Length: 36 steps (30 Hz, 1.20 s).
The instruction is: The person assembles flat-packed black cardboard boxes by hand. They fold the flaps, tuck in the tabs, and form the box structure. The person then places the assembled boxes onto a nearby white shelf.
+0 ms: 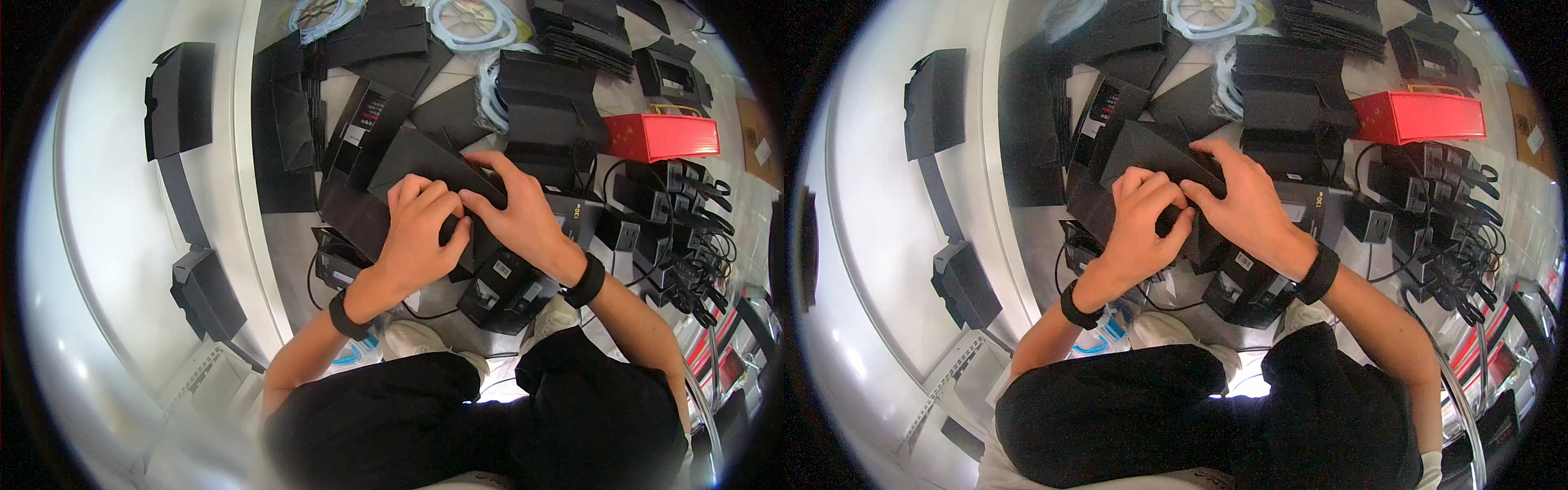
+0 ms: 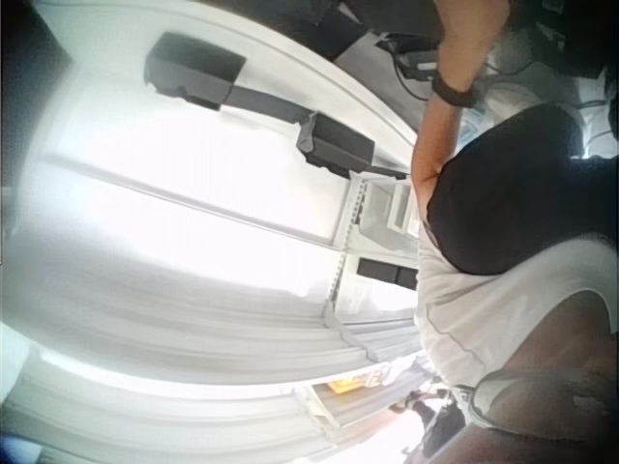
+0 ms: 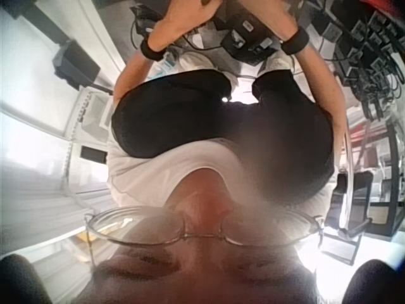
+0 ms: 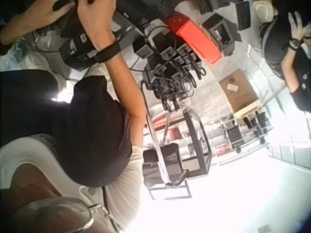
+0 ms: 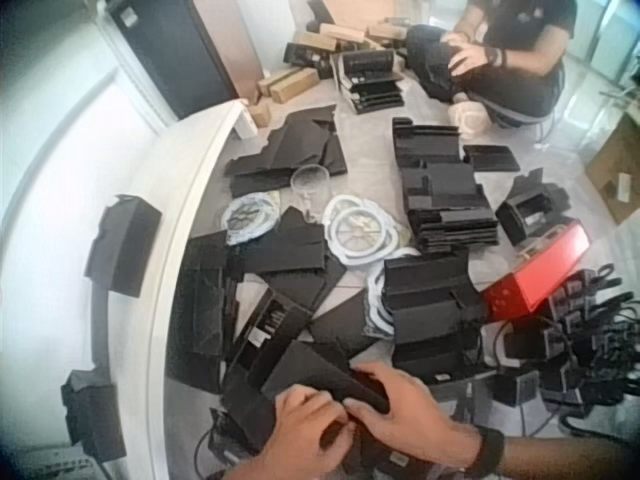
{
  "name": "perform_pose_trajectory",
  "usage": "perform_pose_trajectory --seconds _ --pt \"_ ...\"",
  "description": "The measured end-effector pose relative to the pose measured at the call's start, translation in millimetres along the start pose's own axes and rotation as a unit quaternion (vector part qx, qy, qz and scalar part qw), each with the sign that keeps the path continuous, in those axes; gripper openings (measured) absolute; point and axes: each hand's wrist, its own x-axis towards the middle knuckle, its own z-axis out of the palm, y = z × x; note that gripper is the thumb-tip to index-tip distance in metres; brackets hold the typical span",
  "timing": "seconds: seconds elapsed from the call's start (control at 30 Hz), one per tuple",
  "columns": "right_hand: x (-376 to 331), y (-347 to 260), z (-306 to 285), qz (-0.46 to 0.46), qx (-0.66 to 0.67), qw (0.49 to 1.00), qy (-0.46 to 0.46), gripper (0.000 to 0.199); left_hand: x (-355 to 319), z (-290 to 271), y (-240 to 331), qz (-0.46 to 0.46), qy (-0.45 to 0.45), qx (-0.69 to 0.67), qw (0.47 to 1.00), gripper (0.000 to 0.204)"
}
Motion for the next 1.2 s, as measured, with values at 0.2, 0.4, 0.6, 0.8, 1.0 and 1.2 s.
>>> perform_pose_trajectory --seconds 0.2,0.4,0.6,0.8,1.0,1.2 --pt "-2.1 -0.9 -1.4 0.006 -0.021 1.000 -0.007 0.049 3.1 -2.1 6.7 -0.031 -0.010 0.010 0.999 0.014" --pt "-8.5 -10.5 -8.5 -0.002 -0.026 0.999 -0.024 0.055 2.9 -9.3 10.2 -0.005 -0.017 0.035 0.999 0.015" --pt "-13.6 -10.8 -16.7 -0.040 -0.035 0.997 -0.062 0.070 0.5 -21.2 14.0 0.023 -0.041 0.057 0.997 0.019" --pt "-11.8 -13.7 -19.8 0.032 -0.036 0.995 -0.088 0.080 2.1 -27.9 16.1 0.030 -0.072 0.048 0.996 0.025" --pt "-13.7 -10.7 -15.7 0.044 -0.050 0.994 -0.086 0.084 -2.1 -34.4 17.1 0.035 -0.122 0.050 0.991 0.026" --pt "-14.1 -11.3 -11.6 0.051 -0.051 0.994 -0.085 0.087 -7.1 -33.5 17.9 0.058 -0.135 0.066 0.987 0.028"
